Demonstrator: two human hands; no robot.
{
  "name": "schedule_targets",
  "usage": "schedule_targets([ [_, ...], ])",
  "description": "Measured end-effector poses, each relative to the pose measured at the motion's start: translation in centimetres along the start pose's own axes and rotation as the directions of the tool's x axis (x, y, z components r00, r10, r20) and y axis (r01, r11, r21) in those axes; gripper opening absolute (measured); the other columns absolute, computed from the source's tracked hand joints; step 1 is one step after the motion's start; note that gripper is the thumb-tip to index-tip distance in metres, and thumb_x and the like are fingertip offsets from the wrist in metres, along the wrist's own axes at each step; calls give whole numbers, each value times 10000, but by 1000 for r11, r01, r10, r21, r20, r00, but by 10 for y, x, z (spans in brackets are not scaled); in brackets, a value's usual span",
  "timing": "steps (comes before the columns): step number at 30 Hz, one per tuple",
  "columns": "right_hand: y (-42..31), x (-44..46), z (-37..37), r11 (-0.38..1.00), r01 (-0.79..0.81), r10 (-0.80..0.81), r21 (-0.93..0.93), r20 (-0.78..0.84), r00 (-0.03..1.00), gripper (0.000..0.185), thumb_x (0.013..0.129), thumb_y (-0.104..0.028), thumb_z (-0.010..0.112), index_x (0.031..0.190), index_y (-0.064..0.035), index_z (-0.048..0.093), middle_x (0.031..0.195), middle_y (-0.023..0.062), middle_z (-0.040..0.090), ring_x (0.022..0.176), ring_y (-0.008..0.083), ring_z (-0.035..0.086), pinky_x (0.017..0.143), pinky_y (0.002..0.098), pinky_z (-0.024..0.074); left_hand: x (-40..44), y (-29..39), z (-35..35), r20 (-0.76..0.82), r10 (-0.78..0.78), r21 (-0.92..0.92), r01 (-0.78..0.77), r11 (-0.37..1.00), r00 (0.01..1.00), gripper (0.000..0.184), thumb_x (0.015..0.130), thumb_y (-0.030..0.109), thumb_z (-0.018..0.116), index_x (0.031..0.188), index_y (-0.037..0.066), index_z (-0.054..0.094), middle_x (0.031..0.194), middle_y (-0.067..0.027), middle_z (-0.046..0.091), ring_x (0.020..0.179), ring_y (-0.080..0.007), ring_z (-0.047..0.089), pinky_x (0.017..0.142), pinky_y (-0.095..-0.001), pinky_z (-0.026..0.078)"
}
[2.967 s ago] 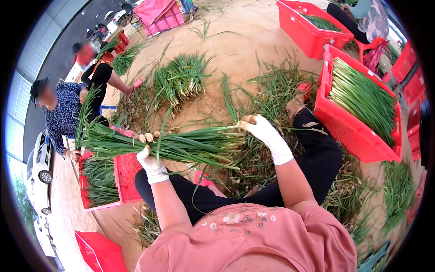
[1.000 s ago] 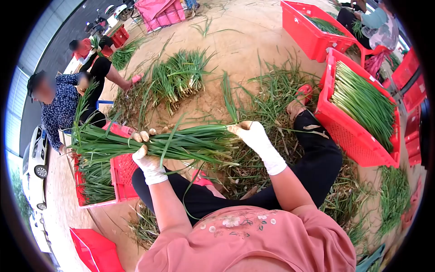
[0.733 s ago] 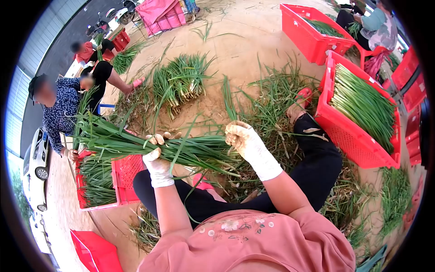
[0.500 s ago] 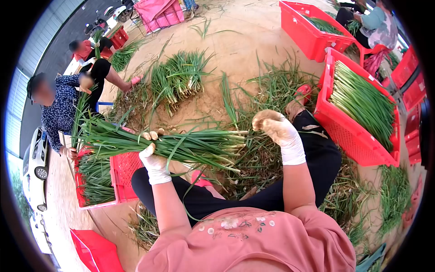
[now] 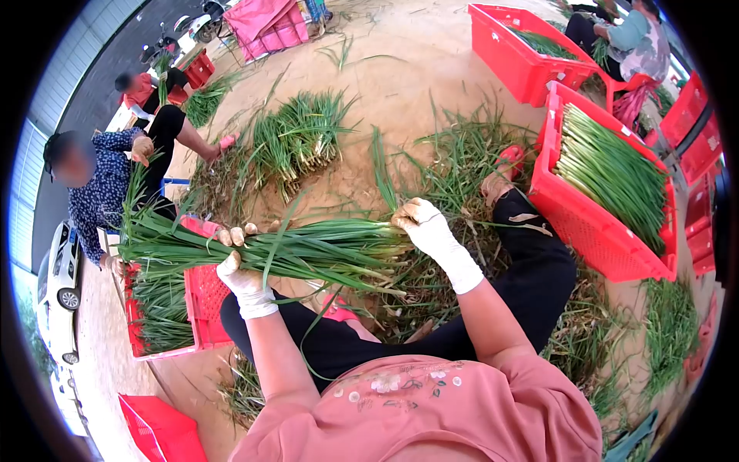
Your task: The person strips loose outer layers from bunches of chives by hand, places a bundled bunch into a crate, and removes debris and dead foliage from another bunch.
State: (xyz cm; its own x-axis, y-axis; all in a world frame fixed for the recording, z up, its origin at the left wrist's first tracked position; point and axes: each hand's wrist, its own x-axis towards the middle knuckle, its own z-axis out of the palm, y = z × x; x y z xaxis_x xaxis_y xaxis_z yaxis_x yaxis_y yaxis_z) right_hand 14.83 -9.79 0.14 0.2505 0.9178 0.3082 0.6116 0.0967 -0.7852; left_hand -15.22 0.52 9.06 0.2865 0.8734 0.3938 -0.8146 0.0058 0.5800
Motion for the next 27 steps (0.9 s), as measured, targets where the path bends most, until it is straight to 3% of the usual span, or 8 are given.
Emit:
schedule_targets([
  [1,0,-2,2,998,66,-66,-12,-25,998,97,759,-124,600,805,-40,616,823,130,572,849,328,539,747,371,446,3,2,0,28,15,-1,-15,1000,999,333,612,57,714,806,120,451,804,-12,495,970,-268,477,875,-489,407],
  [8,9,-5,10,995,98,-98,-1,-76,992,74,790,-67,529,824,-23,578,810,142,566,824,317,549,747,366,445,10,5,0,61,-43,24,41,999,997,325,609,68,705,800,124,448,798,-9,488,957,-261,475,909,-560,371],
  [10,5,-7,8,978,-84,97,189,-64,993,70,816,-54,503,828,-11,557,799,143,570,776,293,561,719,337,450,12,6,1,73,-53,14,52,999,996,319,609,67,702,796,125,450,799,-10,489,957,-263,480,920,-589,350],
  [12,-2,-6,-3,966,-131,142,221,-35,989,93,845,-72,501,846,4,554,818,140,589,760,255,570,709,306,449,13,6,3,85,-63,4,63,998,994,313,609,66,699,792,125,453,799,-11,490,958,-265,485,931,-618,328],
  [14,-11,-5,-13,914,-279,256,294,114,960,125,850,-100,526,893,12,562,836,140,606,785,228,576,723,294,447,14,6,6,119,-62,2,62,998,991,312,644,64,711,821,124,461,809,-11,494,957,-252,490,926,-646,327],
  [18,-13,-6,-21,867,-259,125,426,317,940,229,821,-160,605,979,5,623,869,79,651,786,142,573,735,266,450,17,7,8,78,-83,10,83,997,993,301,597,53,690,780,124,462,784,-16,495,957,-263,493,940,-652,296],
  [19,-11,-5,-18,817,-358,201,451,360,911,230,795,-152,643,961,7,644,842,49,660,763,106,565,732,244,448,19,6,6,101,-93,-2,94,996,991,303,592,51,690,777,121,461,781,-18,495,951,-265,493,940,-647,300],
  [27,-4,-7,-8,710,-423,354,564,234,906,110,759,-57,660,851,3,655,724,17,627,671,80,528,653,226,434,26,3,11,159,-230,95,217,972,960,309,604,51,713,811,118,493,796,-22,506,1070,-296,484,964,-660,265],
])
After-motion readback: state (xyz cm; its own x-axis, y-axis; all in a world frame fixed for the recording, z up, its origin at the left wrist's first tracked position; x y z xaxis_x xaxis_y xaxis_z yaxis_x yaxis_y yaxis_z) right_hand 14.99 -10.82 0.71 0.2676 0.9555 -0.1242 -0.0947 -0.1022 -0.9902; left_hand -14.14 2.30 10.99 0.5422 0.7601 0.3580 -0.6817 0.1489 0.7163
